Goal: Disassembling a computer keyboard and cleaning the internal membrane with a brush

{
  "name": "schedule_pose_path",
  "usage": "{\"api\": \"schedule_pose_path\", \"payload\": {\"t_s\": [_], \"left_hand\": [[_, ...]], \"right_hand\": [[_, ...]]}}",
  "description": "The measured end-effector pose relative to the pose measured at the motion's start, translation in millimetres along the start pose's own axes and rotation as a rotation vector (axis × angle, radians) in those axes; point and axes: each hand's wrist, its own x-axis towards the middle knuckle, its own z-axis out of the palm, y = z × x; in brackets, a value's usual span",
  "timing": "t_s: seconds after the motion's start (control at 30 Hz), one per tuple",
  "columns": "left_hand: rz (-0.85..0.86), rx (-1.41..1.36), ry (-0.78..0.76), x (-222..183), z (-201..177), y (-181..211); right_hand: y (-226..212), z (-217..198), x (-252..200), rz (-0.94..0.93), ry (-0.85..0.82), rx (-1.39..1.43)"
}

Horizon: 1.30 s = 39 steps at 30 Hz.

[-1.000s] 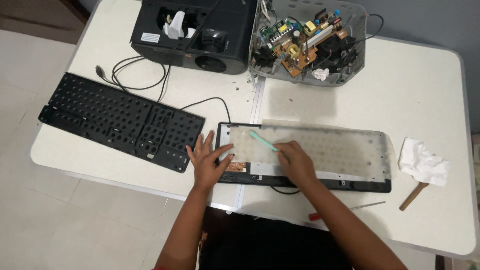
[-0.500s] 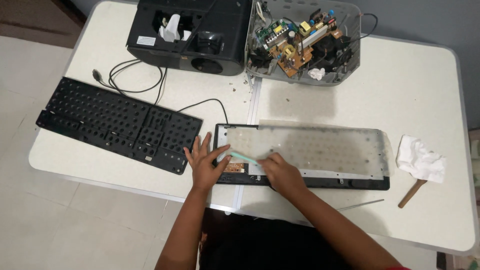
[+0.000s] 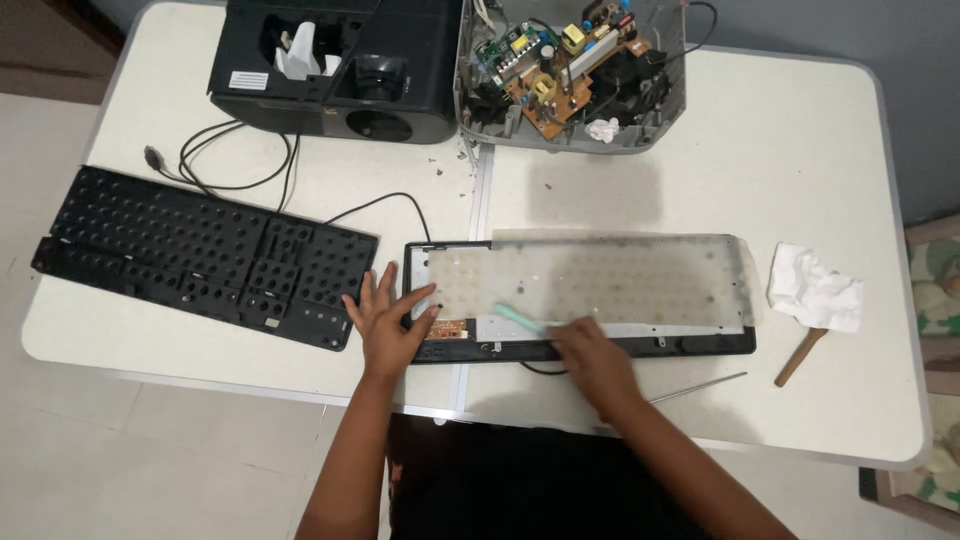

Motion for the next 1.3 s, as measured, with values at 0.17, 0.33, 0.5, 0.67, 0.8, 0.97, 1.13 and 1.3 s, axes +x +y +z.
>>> {"api": "schedule_pose_path", "payload": {"t_s": [0.17, 0.33, 0.5, 0.67, 0.8, 0.97, 1.13, 1.3], "left_hand": [[-0.03, -0.038, 0.003, -0.3, -1.1, 4.4], [-0.021, -0.038, -0.007, -0.1, -1.2, 2.0], [-0.034, -0.013, -0.026, -0.1, -2.7, 2.4], [-0.051, -0.028, -0.034, 1.9, -4.3, 2.7], [-0.022, -0.001, 0.001, 0.3, 0.8, -0.3], [-0.019, -0.012, 0.004, 0.0, 2.2, -1.2], [-0.02, 0.002, -0.013, 1.2, -0.8, -3.2], [-0.018, -0.009, -0.004, 1.3, -0.8, -1.2]], "right_hand": [[102.9, -36.5, -57.6, 0.224, 0.152, -0.042], [102.4, -65.1, -77.5, 0.384, 0.347, 0.008], [32.4, -28.0, -34.1, 0.194, 0.066, -0.044], [105.5, -32.0, -27.6, 0.107, 0.128, -0.089], [141.7, -69.2, -52.5, 0.277, 0.333, -0.053], [87.3, -23.6, -5.7, 0.169, 0.343, 0.146], [34.7, 4.2, 16.5, 0.055, 0.001, 0.012], [123.1, -45.0, -15.9, 0.198, 0.236, -0.077]]}}
